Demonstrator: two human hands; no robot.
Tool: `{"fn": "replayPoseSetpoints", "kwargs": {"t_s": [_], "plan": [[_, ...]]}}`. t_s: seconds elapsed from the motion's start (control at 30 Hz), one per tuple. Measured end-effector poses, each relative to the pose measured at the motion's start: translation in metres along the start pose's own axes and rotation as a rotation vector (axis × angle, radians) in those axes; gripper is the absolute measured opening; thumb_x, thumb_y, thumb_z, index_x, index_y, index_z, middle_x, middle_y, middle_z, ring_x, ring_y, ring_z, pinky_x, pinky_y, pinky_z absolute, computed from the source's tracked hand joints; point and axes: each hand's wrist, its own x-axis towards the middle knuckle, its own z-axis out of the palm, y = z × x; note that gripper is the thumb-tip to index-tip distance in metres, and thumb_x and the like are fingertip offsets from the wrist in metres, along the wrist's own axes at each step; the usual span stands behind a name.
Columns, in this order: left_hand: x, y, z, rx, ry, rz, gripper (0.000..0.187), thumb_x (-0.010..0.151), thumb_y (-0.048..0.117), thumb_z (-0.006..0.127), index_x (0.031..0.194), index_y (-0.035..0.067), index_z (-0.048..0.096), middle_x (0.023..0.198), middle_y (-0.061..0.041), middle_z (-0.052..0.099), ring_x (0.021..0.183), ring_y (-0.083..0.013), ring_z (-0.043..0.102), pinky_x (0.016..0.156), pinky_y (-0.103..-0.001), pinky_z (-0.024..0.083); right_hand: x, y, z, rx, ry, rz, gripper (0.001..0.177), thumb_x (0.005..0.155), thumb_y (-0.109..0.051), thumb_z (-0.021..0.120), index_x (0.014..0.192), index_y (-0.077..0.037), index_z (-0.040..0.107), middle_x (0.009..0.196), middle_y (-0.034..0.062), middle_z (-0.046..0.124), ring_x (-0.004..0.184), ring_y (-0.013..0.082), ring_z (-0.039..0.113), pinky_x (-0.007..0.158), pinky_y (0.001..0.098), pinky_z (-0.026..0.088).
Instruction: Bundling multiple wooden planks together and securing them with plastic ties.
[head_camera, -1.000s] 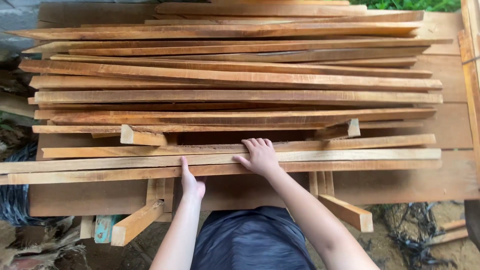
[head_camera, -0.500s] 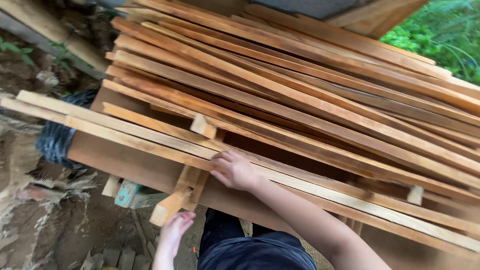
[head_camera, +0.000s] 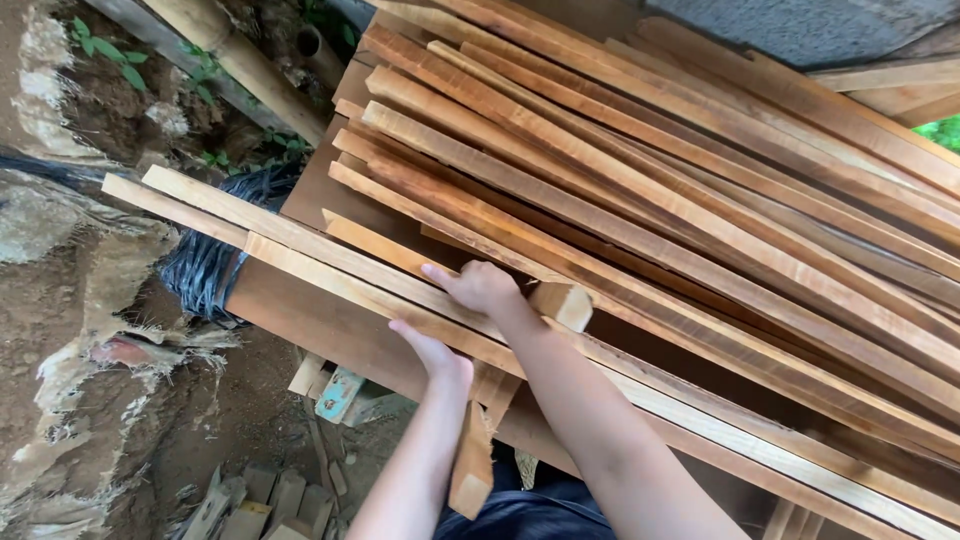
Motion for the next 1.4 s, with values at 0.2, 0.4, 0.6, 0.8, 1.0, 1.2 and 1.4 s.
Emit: {"fn": "replayPoseSetpoints", "kwargs": {"t_s": [0.2, 0.4, 0.6, 0.8, 1.0, 1.2, 1.4], "plan": [[0.016, 0.010, 0.008, -0.028, -0.289, 0.025, 0.084, 0.096, 0.075, 0.014, 0.164, 0.027, 0.010, 0.171, -0.010, 0.013, 0.156, -0.0318, 0.016, 0.127, -0.049, 0.011, -0.013, -0.022, -0.026, 0.259, -0.148, 0.095, 0.118, 0.079, -0.091, 0.029, 0.153, 0.000, 0.043, 0.165, 0.0196, 0.032, 0.156, 0.0300, 0.024, 0.131, 0.0438, 0.012], [0.041, 0.018, 0.011, 0.072, -0.229, 0.118, 0.075, 0.098, 0.064, 0.022, 0.160, 0.022, 0.017, 0.166, -0.012, 0.019, 0.153, -0.0326, 0.021, 0.125, -0.048, 0.015, -0.037, -0.040, -0.045, 0.374, -0.179, 0.112, 0.112, 0.078, -0.086, 0.043, 0.156, -0.007, 0.042, 0.168, 0.0134, 0.027, 0.157, 0.0247, 0.021, 0.133, 0.0393, 0.008], [0.076, 0.030, 0.001, 0.157, -0.149, 0.246, 0.066, 0.100, 0.053, 0.030, 0.156, 0.018, 0.023, 0.160, -0.014, 0.025, 0.150, -0.0335, 0.025, 0.123, -0.048, 0.018, -0.022, -0.063, -0.046, 0.434, -0.219, 0.102, 0.119, 0.071, -0.091, 0.046, 0.156, -0.008, 0.043, 0.166, 0.0127, 0.031, 0.156, 0.0239, 0.022, 0.133, 0.0392, 0.008], [0.102, 0.038, -0.012, 0.256, -0.072, 0.366, 0.057, 0.103, 0.042, 0.038, 0.151, 0.013, 0.030, 0.155, -0.017, 0.031, 0.148, -0.0343, 0.030, 0.121, -0.047, 0.022, 0.076, -0.021, -0.009, 0.558, -0.304, 0.059, 0.116, 0.064, -0.091, 0.066, 0.148, -0.011, 0.057, 0.149, 0.0108, 0.058, 0.138, 0.0222, 0.053, 0.118, 0.0360, 0.040], [0.113, 0.043, -0.041, 0.352, 0.036, 0.495, 0.048, 0.105, 0.031, 0.045, 0.147, 0.008, 0.036, 0.150, -0.019, 0.037, 0.145, -0.0353, 0.034, 0.120, -0.047, 0.026, 0.104, -0.009, 0.003, 0.590, -0.318, 0.048, 0.103, 0.069, -0.084, 0.072, 0.142, -0.011, 0.063, 0.142, 0.0116, 0.063, 0.129, 0.0218, 0.061, 0.109, 0.0359, 0.049], [0.097, 0.031, -0.040, 0.463, 0.069, 0.639, 0.040, 0.107, 0.019, 0.053, 0.143, 0.003, 0.043, 0.144, -0.022, 0.043, 0.143, -0.0362, 0.038, 0.118, -0.047, 0.030, 0.032, -0.013, 0.023, 0.060, 0.208, -0.445, 0.084, 0.088, -0.071, 0.057, 0.150, -0.015, 0.051, 0.153, 0.0116, 0.052, 0.141, 0.0364, 0.048, 0.118, 0.0492, 0.040], [-0.016, 0.058, -0.046, 0.846, -0.478, 0.605, 0.032, 0.104, 0.026, 0.060, 0.127, 0.004, 0.057, 0.143, -0.018, 0.054, 0.146, -0.0367, 0.041, 0.119, -0.052, 0.031, -0.087, 0.086, 0.074, 0.377, 0.629, -0.841, 0.038, 0.096, -0.039, 0.069, 0.127, -0.017, 0.070, 0.135, 0.0086, 0.066, 0.137, 0.0314, 0.053, 0.108, 0.0442, 0.050]]}}
